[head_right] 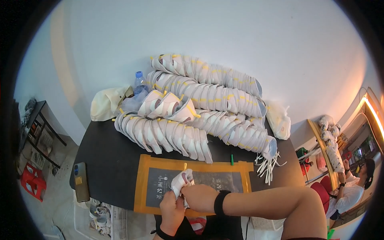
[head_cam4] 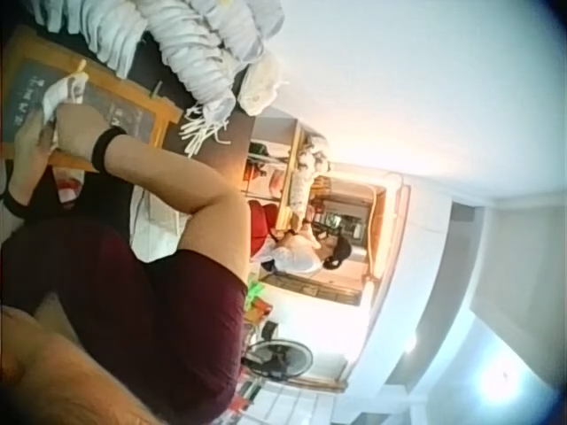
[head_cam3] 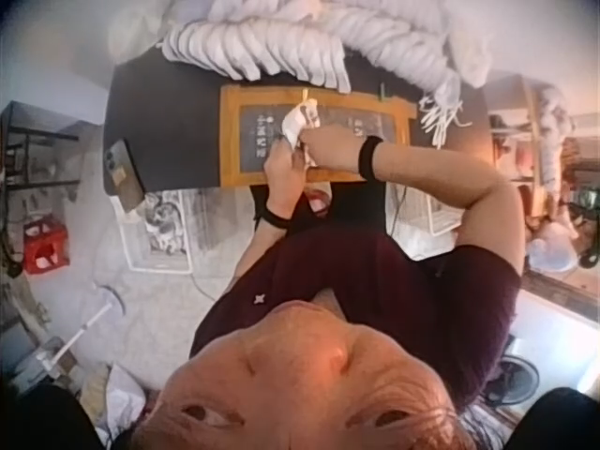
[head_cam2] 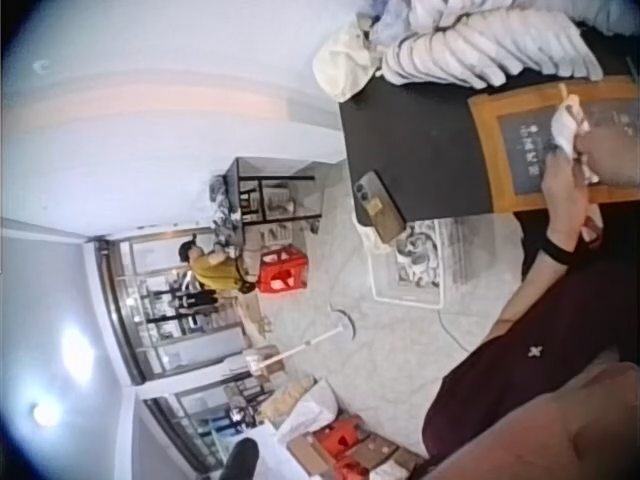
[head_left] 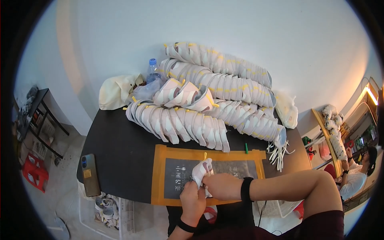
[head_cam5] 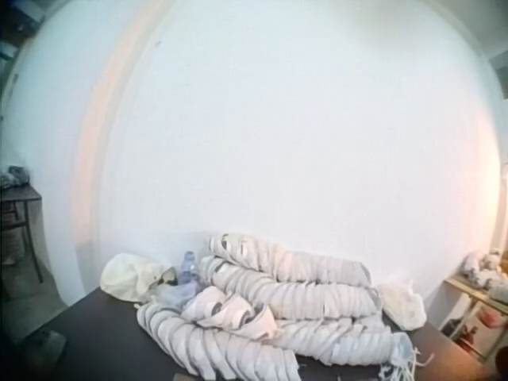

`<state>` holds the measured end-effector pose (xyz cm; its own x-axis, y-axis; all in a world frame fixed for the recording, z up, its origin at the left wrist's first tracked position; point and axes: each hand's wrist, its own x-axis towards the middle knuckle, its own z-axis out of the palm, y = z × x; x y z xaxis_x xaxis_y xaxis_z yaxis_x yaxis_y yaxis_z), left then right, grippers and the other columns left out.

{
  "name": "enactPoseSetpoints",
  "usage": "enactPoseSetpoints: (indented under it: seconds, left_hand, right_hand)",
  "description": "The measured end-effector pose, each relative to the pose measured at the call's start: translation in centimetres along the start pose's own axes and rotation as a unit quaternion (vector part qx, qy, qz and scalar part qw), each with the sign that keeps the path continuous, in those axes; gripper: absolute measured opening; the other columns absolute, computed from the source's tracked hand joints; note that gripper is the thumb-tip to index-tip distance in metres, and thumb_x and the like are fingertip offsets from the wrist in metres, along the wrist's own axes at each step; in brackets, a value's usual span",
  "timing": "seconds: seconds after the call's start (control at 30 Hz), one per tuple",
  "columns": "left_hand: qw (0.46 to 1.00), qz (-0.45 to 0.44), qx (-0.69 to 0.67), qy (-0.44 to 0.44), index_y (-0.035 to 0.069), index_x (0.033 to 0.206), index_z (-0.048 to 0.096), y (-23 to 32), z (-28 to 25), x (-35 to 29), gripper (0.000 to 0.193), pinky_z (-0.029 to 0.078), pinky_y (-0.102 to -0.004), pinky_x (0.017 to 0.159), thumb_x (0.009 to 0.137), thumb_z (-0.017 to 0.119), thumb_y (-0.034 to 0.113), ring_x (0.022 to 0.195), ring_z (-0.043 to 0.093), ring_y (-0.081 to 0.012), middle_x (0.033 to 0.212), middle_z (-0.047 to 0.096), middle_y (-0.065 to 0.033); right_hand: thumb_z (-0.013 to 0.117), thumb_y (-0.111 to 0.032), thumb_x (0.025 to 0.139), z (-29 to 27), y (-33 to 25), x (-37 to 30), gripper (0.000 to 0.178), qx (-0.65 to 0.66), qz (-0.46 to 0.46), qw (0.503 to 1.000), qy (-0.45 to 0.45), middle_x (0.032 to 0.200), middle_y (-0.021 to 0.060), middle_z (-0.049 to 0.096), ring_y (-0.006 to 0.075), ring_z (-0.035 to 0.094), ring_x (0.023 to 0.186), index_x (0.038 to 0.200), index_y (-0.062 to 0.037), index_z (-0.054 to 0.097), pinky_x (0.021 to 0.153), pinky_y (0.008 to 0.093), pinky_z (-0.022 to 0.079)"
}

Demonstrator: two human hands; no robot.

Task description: The worker uses a hook tool to stitch or pull threads through the eyelets and upper components of a white shoe.

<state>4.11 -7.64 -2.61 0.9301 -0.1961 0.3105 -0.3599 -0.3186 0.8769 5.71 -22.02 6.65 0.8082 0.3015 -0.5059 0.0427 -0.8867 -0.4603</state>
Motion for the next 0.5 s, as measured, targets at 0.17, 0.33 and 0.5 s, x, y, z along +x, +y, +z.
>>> enactPoseSetpoints:
  seconds: [0.17,0.33,0.5]
  left_hand:
    - [0.996,-0.071,-0.056,-0.019,-0.002,0.087,0.054,-0.3,0.1,-0.1,0.008,0.046,-0.0504,0.066,0.084,0.06,0.002,0.077,0.056,-0.0454,0.083,0.056,-0.0232]
    - [0.999,-0.006,-0.032,-0.005,-0.003,0.094,0.058,-0.3,0.1,0.7,0.011,0.046,-0.0489,0.067,0.086,0.061,0.005,0.078,0.057,-0.0438,0.085,0.057,-0.022]
    - [0.995,0.096,-0.03,-0.021,0.001,0.112,0.065,0.7,0.1,-0.1,0.025,0.05,-0.0434,0.07,0.087,0.061,0.004,0.082,0.06,-0.0375,0.093,0.061,-0.0179]
  right_hand:
    - [0.054,-0.013,0.087,0.7,-0.2,-0.9,0.023,-0.061,-0.021,0.997,0.044,0.092,0.0243,0.066,0.0434,0.066,0.079,0.105,0.0005,0.056,0.069,0.0484,0.054]
    - [0.046,-0.019,0.096,1.3,1.2,-1.5,0.021,0.06,0.022,0.996,0.069,0.098,0.0249,0.064,0.0426,0.062,0.093,0.102,-0.0006,0.054,0.081,0.0487,0.049]
    - [0.043,-0.027,0.101,1.6,1.3,-5.5,0.029,0.221,0.062,0.972,0.047,0.098,0.0211,0.062,0.0362,0.061,0.091,0.104,0.0001,0.053,0.083,0.0432,0.046]
